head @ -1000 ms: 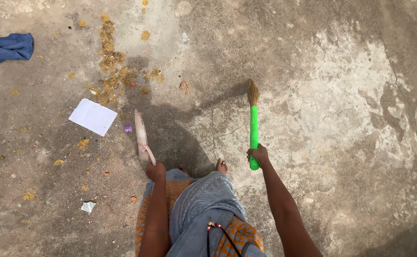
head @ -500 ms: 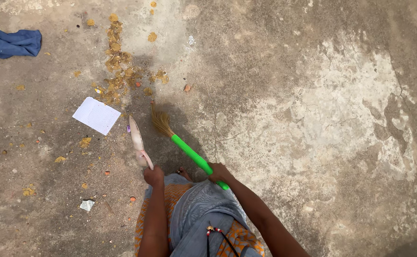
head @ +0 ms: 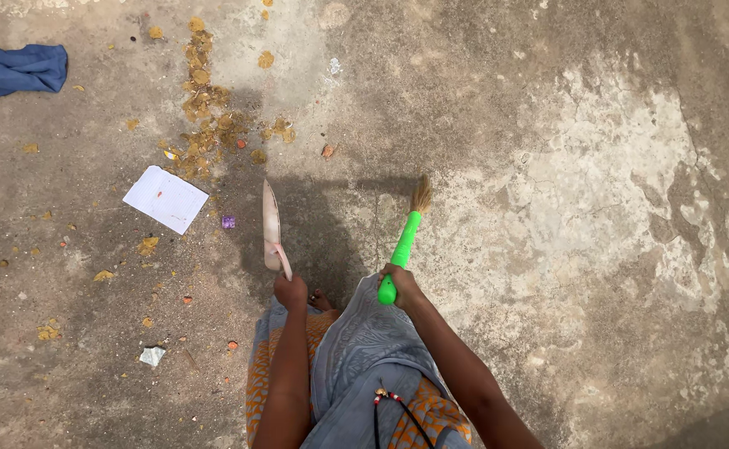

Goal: The person sweeps debris across a concrete floor using a broom and a dustpan, moving a blue cloth and some weights to reach corners.

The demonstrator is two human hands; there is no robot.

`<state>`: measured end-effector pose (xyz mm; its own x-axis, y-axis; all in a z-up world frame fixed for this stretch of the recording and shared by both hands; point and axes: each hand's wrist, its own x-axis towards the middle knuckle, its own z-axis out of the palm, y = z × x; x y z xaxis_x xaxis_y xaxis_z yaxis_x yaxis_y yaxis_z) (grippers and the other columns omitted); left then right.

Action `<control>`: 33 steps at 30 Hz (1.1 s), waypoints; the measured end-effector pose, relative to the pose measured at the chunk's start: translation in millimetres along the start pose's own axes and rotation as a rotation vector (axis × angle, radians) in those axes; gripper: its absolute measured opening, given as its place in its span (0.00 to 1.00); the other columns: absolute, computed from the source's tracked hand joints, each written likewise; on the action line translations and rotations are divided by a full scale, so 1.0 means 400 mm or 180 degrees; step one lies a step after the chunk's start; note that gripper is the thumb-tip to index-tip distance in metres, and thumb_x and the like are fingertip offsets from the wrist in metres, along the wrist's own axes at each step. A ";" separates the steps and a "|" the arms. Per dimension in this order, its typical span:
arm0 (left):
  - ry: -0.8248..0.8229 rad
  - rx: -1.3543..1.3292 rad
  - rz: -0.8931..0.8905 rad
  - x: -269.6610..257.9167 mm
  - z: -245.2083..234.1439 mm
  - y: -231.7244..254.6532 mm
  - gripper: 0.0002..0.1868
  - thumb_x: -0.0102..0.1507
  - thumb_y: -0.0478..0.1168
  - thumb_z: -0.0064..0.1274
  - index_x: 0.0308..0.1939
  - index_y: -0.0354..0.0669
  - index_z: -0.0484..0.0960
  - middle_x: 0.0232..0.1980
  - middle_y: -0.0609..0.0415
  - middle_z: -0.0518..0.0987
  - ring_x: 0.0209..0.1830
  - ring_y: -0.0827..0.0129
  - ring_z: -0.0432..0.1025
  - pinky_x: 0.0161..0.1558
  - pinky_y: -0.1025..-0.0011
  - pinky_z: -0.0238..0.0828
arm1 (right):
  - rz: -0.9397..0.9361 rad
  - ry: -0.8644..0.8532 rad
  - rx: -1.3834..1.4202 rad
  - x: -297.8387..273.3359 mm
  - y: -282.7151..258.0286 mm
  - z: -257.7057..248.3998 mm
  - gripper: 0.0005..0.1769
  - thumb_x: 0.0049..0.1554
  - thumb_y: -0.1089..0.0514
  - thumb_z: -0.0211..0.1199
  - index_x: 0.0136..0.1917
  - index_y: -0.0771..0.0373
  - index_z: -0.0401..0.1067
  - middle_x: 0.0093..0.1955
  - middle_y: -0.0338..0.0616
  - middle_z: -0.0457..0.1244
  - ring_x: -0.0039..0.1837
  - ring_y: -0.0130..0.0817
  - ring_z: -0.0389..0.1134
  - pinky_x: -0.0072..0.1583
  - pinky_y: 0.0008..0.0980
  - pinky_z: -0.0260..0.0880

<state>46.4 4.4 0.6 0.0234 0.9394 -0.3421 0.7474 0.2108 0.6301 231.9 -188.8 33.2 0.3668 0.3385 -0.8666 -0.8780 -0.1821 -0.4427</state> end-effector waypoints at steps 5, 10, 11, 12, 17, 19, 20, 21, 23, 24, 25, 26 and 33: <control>0.0270 0.0023 0.0146 0.018 -0.005 -0.027 0.17 0.56 0.44 0.56 0.36 0.29 0.83 0.38 0.32 0.81 0.39 0.36 0.76 0.45 0.45 0.71 | 0.0436 -0.0355 0.1326 0.100 -0.089 0.089 0.03 0.56 0.66 0.53 0.44 0.60 0.67 0.37 0.41 0.65 0.36 0.33 0.66 0.38 0.31 0.72; 0.0410 0.0028 -0.0447 0.032 -0.028 -0.030 0.18 0.57 0.45 0.56 0.36 0.28 0.84 0.38 0.32 0.82 0.40 0.37 0.77 0.46 0.45 0.71 | 0.0442 -0.0611 0.0900 0.211 -0.160 0.291 0.04 0.56 0.66 0.55 0.40 0.60 0.64 0.33 0.43 0.61 0.33 0.35 0.64 0.38 0.34 0.73; 0.0532 -0.0017 -0.0622 0.039 -0.032 -0.026 0.20 0.57 0.47 0.57 0.36 0.26 0.83 0.38 0.32 0.82 0.40 0.37 0.78 0.45 0.45 0.72 | 0.0459 -0.0626 0.0897 0.234 -0.183 0.300 0.04 0.56 0.66 0.55 0.40 0.60 0.64 0.33 0.43 0.61 0.33 0.35 0.64 0.38 0.34 0.73; 0.0558 -0.0004 -0.0627 0.044 -0.038 -0.024 0.20 0.57 0.47 0.57 0.36 0.26 0.83 0.38 0.32 0.82 0.40 0.37 0.78 0.45 0.45 0.72 | 0.0539 -0.0694 0.0603 0.254 -0.201 0.311 0.03 0.56 0.64 0.56 0.40 0.60 0.64 0.32 0.42 0.61 0.32 0.35 0.64 0.36 0.35 0.72; 0.0818 0.0084 -0.1030 0.062 -0.039 0.008 0.22 0.54 0.47 0.57 0.39 0.27 0.85 0.40 0.31 0.82 0.42 0.37 0.78 0.49 0.46 0.71 | 0.0560 -0.0868 -0.0331 0.280 -0.250 0.248 0.04 0.56 0.63 0.58 0.41 0.64 0.65 0.33 0.44 0.62 0.33 0.34 0.65 0.37 0.35 0.72; 0.0839 0.0168 -0.0998 0.057 -0.018 0.041 0.21 0.56 0.46 0.56 0.39 0.25 0.85 0.40 0.30 0.82 0.42 0.36 0.77 0.50 0.46 0.71 | 0.0381 -0.0610 -0.0793 0.246 -0.248 0.180 0.04 0.55 0.63 0.58 0.43 0.62 0.65 0.33 0.43 0.63 0.32 0.35 0.66 0.36 0.37 0.72; 0.0855 0.0263 -0.0975 0.057 -0.011 0.061 0.21 0.57 0.45 0.55 0.39 0.24 0.84 0.41 0.30 0.82 0.42 0.36 0.77 0.50 0.46 0.71 | 0.0258 -0.0460 -0.0914 0.220 -0.247 0.149 0.06 0.53 0.65 0.58 0.45 0.59 0.64 0.34 0.43 0.63 0.33 0.34 0.65 0.36 0.37 0.71; 0.0866 0.0253 -0.0975 0.059 -0.001 0.086 0.21 0.57 0.45 0.55 0.39 0.24 0.84 0.41 0.30 0.82 0.42 0.36 0.77 0.50 0.46 0.71 | 0.0231 -0.0395 -0.1035 0.189 -0.241 0.117 0.07 0.52 0.66 0.58 0.45 0.59 0.65 0.33 0.45 0.63 0.32 0.35 0.65 0.36 0.38 0.71; 0.0840 -0.0430 -0.1273 0.042 0.027 0.138 0.20 0.56 0.43 0.55 0.40 0.26 0.84 0.41 0.33 0.82 0.41 0.40 0.79 0.47 0.47 0.72 | 0.0218 -0.0344 -0.1179 0.149 -0.232 0.082 0.08 0.52 0.67 0.58 0.46 0.60 0.66 0.32 0.47 0.63 0.31 0.37 0.65 0.36 0.38 0.71; 0.0856 -0.0421 -0.1299 0.033 0.041 0.158 0.20 0.56 0.43 0.55 0.40 0.26 0.84 0.41 0.33 0.82 0.41 0.40 0.79 0.47 0.47 0.72 | 0.0332 -0.0468 -0.0991 0.133 -0.225 0.071 0.05 0.52 0.65 0.58 0.44 0.62 0.66 0.32 0.47 0.62 0.31 0.37 0.64 0.35 0.37 0.70; 0.0729 -0.0421 -0.1314 0.025 0.054 0.174 0.19 0.57 0.43 0.54 0.40 0.26 0.84 0.40 0.32 0.83 0.41 0.40 0.79 0.48 0.47 0.72 | 0.0445 -0.0589 -0.0801 0.130 -0.228 0.065 0.04 0.53 0.64 0.58 0.43 0.65 0.66 0.31 0.47 0.62 0.31 0.36 0.64 0.34 0.36 0.69; 0.0605 -0.0443 -0.1315 0.029 0.070 0.192 0.18 0.58 0.43 0.54 0.39 0.25 0.85 0.40 0.32 0.83 0.42 0.40 0.79 0.48 0.48 0.72 | 0.0447 -0.0603 -0.0822 0.148 -0.252 0.072 0.04 0.53 0.64 0.58 0.43 0.65 0.66 0.31 0.47 0.62 0.31 0.36 0.64 0.34 0.36 0.69; 0.0237 -0.0931 -0.1497 -0.017 0.149 0.228 0.19 0.62 0.43 0.50 0.39 0.24 0.84 0.36 0.29 0.82 0.35 0.37 0.80 0.40 0.44 0.73 | 0.1112 -0.0957 0.0592 0.333 -0.389 0.217 0.03 0.56 0.64 0.56 0.41 0.62 0.63 0.32 0.43 0.61 0.33 0.32 0.64 0.35 0.29 0.71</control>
<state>153.9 1.1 19.1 -0.3230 0.7403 -0.5896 0.4503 0.6682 0.5923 390.6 -35.4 6.5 -0.0402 0.5430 -0.8388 -0.9826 -0.1736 -0.0653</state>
